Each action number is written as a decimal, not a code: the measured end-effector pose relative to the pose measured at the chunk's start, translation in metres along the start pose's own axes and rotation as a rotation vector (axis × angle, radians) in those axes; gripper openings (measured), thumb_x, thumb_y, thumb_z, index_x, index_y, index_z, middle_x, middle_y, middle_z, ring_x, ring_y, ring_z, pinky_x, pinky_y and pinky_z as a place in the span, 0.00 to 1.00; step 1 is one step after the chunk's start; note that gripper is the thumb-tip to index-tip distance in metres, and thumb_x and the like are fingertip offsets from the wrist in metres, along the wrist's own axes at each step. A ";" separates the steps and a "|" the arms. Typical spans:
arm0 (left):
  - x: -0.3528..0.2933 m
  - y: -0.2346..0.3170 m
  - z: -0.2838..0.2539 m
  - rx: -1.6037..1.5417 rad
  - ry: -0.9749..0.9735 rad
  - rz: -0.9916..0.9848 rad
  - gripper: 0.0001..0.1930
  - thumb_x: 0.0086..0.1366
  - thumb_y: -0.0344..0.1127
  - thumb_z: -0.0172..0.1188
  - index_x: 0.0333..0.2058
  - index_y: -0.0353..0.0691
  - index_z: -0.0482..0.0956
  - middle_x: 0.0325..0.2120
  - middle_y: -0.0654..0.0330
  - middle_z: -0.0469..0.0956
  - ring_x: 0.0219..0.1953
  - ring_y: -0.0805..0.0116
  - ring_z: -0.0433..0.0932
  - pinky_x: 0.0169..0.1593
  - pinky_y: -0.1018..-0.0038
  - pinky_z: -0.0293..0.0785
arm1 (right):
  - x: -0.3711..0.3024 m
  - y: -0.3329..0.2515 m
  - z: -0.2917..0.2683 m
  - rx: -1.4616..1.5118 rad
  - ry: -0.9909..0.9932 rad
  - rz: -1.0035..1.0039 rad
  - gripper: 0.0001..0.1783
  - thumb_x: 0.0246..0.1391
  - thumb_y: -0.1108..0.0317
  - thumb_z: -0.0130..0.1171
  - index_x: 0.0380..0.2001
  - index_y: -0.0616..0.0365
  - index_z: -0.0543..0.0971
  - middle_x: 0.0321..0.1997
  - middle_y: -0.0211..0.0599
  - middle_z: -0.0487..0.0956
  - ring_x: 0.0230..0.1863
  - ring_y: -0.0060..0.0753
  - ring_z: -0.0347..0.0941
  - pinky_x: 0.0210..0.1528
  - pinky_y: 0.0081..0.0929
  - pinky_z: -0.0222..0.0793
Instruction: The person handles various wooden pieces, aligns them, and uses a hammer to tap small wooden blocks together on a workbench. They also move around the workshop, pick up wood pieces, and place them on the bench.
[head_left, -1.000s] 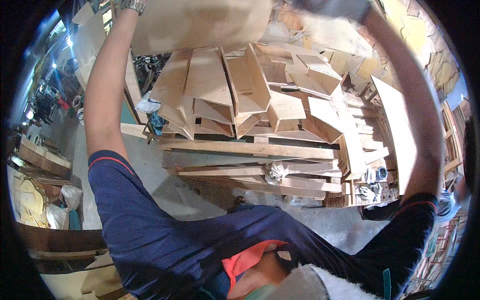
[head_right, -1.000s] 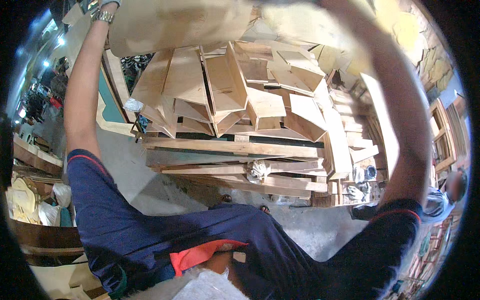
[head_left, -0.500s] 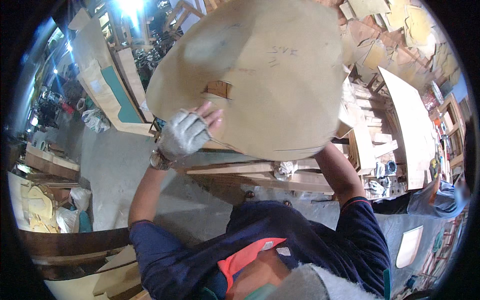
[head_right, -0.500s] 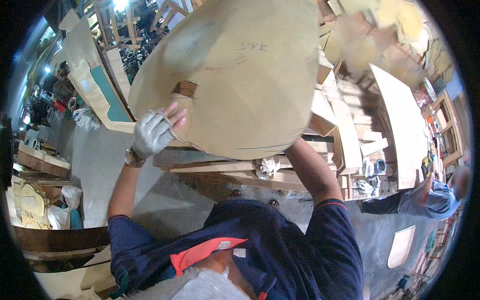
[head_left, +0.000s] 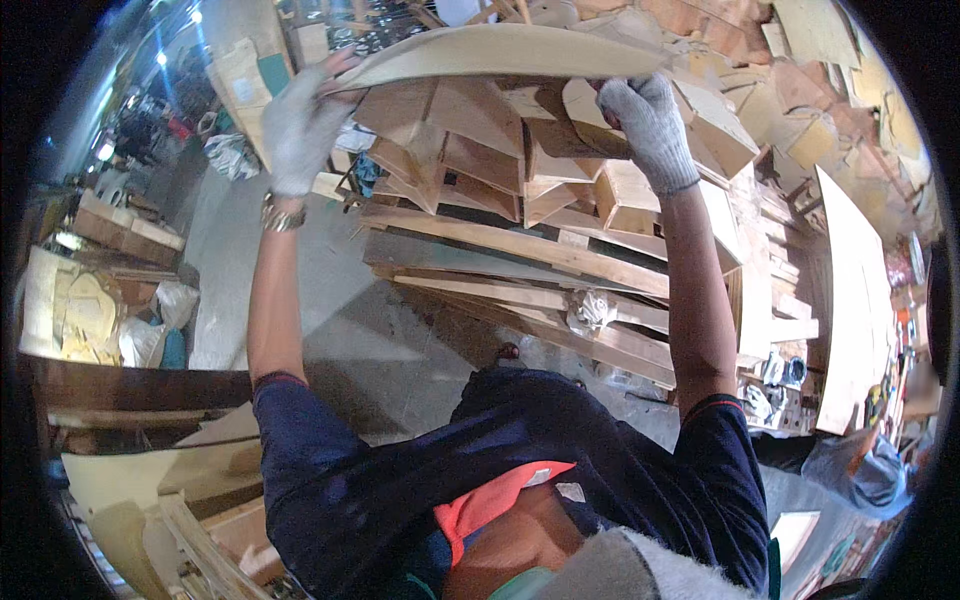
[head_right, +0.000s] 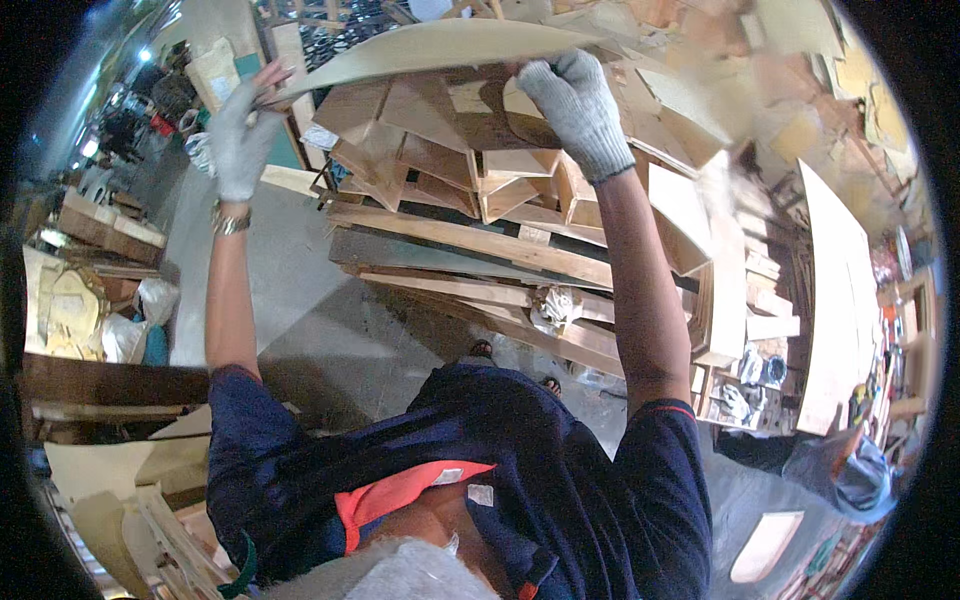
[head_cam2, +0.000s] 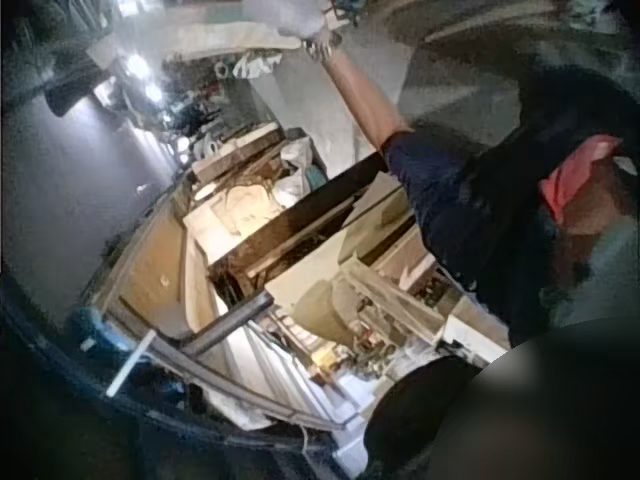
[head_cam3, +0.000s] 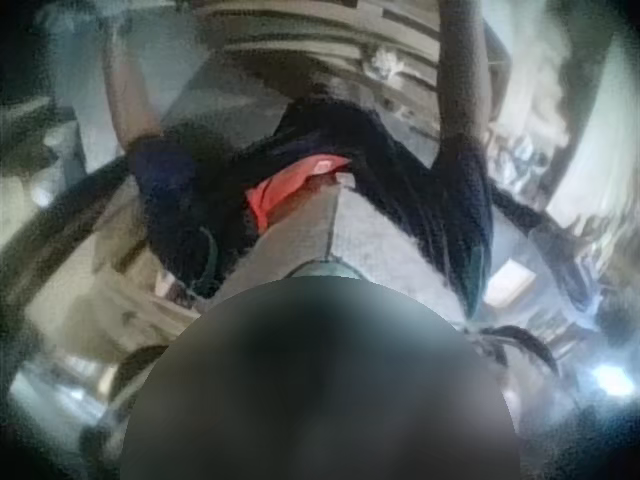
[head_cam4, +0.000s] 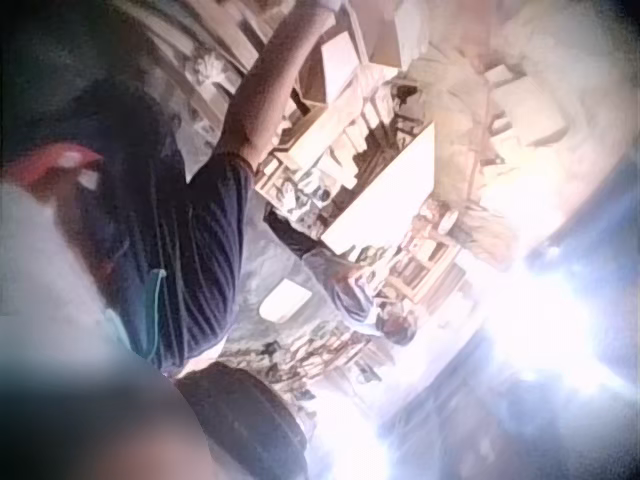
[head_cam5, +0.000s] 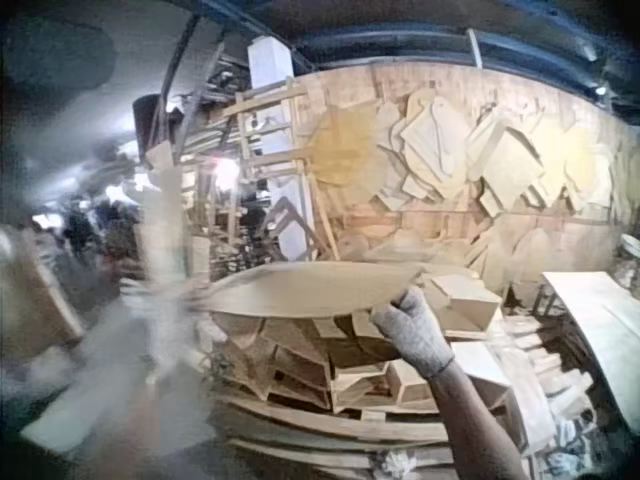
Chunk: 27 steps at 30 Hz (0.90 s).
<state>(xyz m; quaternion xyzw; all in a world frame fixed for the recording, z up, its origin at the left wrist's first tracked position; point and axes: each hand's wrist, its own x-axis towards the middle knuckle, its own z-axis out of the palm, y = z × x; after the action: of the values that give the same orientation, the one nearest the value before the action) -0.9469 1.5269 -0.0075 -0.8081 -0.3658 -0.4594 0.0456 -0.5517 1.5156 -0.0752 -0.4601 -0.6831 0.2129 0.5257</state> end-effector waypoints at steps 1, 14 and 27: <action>0.006 0.006 0.005 0.193 -0.044 0.094 0.23 0.63 0.27 0.63 0.58 0.47 0.80 0.48 0.61 0.85 0.43 0.68 0.85 0.45 0.74 0.80 | -0.007 0.007 0.000 -0.198 -0.012 -0.098 0.23 0.60 0.52 0.63 0.46 0.62 0.83 0.33 0.40 0.82 0.36 0.29 0.75 0.42 0.31 0.71; -0.153 0.102 0.117 0.275 -0.021 0.422 0.16 0.63 0.36 0.64 0.50 0.52 0.82 0.55 0.68 0.82 0.58 0.67 0.80 0.50 0.65 0.78 | -0.166 0.075 0.001 0.734 0.129 0.702 0.15 0.64 0.61 0.52 0.45 0.60 0.79 0.33 0.29 0.76 0.32 0.24 0.70 0.32 0.25 0.67; -0.231 0.092 0.082 0.050 -0.167 0.095 0.18 0.69 0.39 0.45 0.49 0.39 0.78 0.56 0.52 0.79 0.61 0.47 0.76 0.64 0.50 0.68 | -0.171 0.103 0.041 0.997 0.341 0.709 0.21 0.74 0.55 0.42 0.52 0.59 0.76 0.45 0.40 0.82 0.43 0.31 0.81 0.41 0.32 0.81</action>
<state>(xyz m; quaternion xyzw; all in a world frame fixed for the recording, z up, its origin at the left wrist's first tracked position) -0.9028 1.3666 -0.2098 -0.8587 -0.3409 -0.3785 0.0568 -0.5430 1.4279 -0.2591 -0.3858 -0.2150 0.5902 0.6757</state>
